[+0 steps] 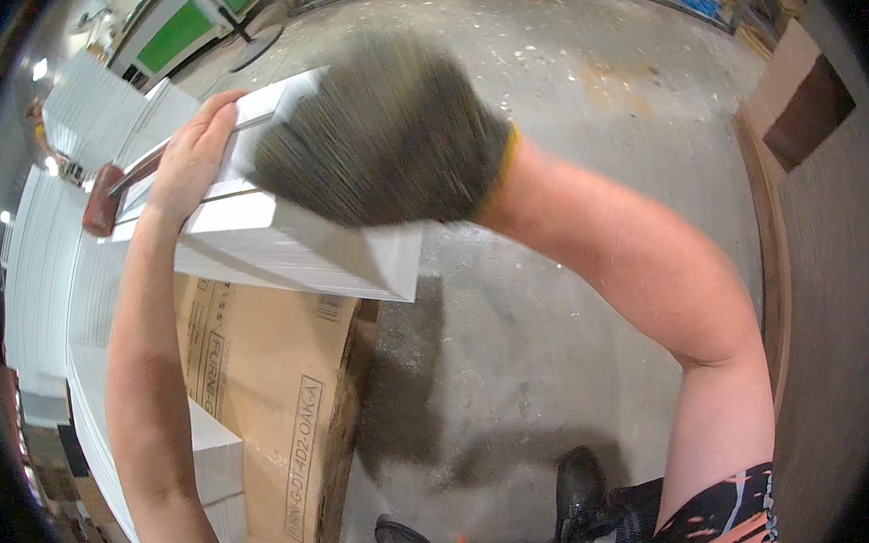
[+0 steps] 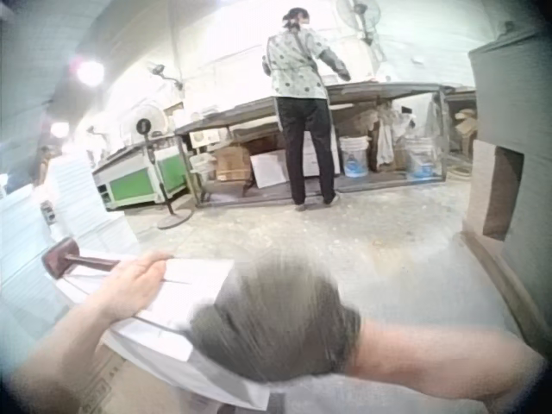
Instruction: The person sands the edges and corners of a stack of white boards by hand, moving the sandpaper along the sides and corners of the stack while holding it steady.
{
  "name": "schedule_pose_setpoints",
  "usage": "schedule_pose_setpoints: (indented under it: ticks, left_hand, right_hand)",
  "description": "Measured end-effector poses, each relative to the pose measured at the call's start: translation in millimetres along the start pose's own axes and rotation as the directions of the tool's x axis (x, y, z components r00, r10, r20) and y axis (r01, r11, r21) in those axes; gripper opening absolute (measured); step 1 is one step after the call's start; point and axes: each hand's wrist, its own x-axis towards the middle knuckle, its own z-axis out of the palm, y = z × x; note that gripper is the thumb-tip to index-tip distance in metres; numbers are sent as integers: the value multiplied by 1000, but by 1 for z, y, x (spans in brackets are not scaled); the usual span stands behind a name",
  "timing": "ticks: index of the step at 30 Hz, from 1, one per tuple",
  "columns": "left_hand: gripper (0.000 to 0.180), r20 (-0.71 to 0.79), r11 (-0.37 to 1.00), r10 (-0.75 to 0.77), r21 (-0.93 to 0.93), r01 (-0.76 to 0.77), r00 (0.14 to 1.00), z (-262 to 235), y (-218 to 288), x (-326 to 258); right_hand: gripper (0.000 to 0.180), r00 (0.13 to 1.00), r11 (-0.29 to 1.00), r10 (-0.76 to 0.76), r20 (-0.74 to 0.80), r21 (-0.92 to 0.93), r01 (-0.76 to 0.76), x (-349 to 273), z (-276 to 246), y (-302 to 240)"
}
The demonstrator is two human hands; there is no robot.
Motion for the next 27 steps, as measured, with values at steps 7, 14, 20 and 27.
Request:
schedule_pose_setpoints:
  ticks: [7, 14, 20, 27]
  left_hand:
    - [47, 14, 998, -54, -17, 54, 998, 0, 5, 4]
    - [47, -1, 999, -19, -45, 19, 1000, -1, 8, 5]
    - [48, 26, 1000, 14, -1, -14, 1000, -1, -12, 5]
    - [47, -19, 998, 16, -57, -17, 1000, 6, -3, 8]
  right_hand:
    - [27, 997, 978, -70, 21, 201, 64, -18, -4, -22]
    - [12, 909, 941, -262, 323, 296, 166, -66, 37, -60]
    - [26, 959, 962, 166, -229, 250, -107, 44, 9, 19]
    - [16, 937, 925, -170, 306, 377, 45, -68, 16, -74]
